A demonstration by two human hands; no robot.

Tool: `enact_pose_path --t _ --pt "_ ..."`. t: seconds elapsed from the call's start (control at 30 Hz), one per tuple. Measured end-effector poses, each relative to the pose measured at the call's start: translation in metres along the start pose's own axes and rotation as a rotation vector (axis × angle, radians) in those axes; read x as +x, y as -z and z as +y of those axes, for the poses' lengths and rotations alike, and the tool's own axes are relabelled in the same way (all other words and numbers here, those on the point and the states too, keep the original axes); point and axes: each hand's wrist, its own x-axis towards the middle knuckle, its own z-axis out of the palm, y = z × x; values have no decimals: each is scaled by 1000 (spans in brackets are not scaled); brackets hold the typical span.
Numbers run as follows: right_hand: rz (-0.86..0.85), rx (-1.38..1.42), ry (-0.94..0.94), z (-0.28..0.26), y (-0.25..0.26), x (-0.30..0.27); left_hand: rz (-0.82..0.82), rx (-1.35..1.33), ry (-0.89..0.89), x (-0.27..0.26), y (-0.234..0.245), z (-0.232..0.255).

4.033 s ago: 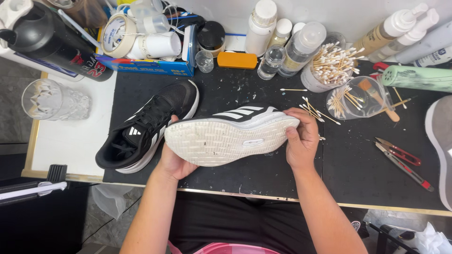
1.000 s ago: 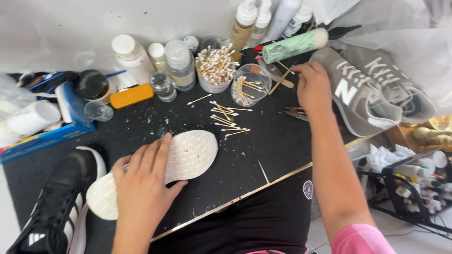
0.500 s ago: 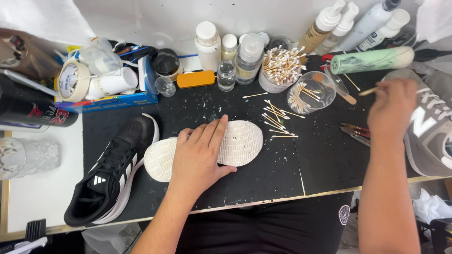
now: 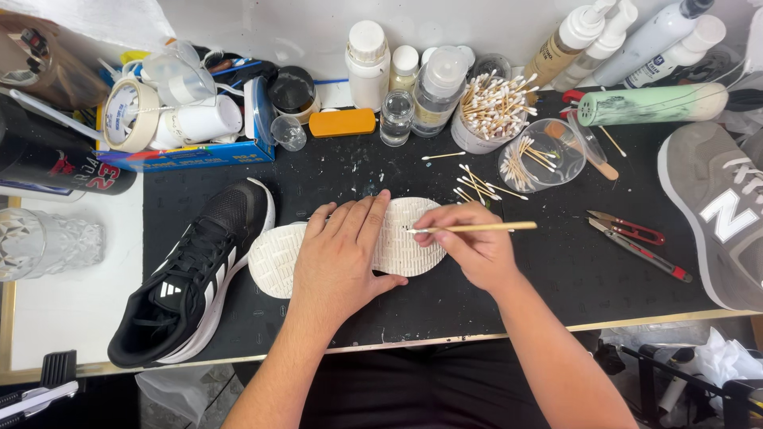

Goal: The person cleans the white outsole of a black and white sneaker using cotton swabs and a wooden stick. They rotate the shoe to access different areas of the sole and repeatedly switch between tools to scrub the textured surface.

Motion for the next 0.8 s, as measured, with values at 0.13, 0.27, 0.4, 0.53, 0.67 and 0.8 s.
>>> enact_pose_path --t 0.13,0.27,0.4,0.53,0.67,0.8 --pt "20 99 -5 18 9 -5 2 -11 7 0 1 -2" --pt "29 128 0 27 18 -15 -2 -5 13 4 1 -2" --pt "33 -53 -8 23 20 -18 -21 -5 18 9 3 -2" --pt "29 -121 8 18 16 -12 -52 -3 33 12 3 -2" --pt "23 -145 69 18 15 -11 -48 -4 34 14 4 -1" --pt "62 -170 89 23 13 -11 -61 -12 42 16 5 0"
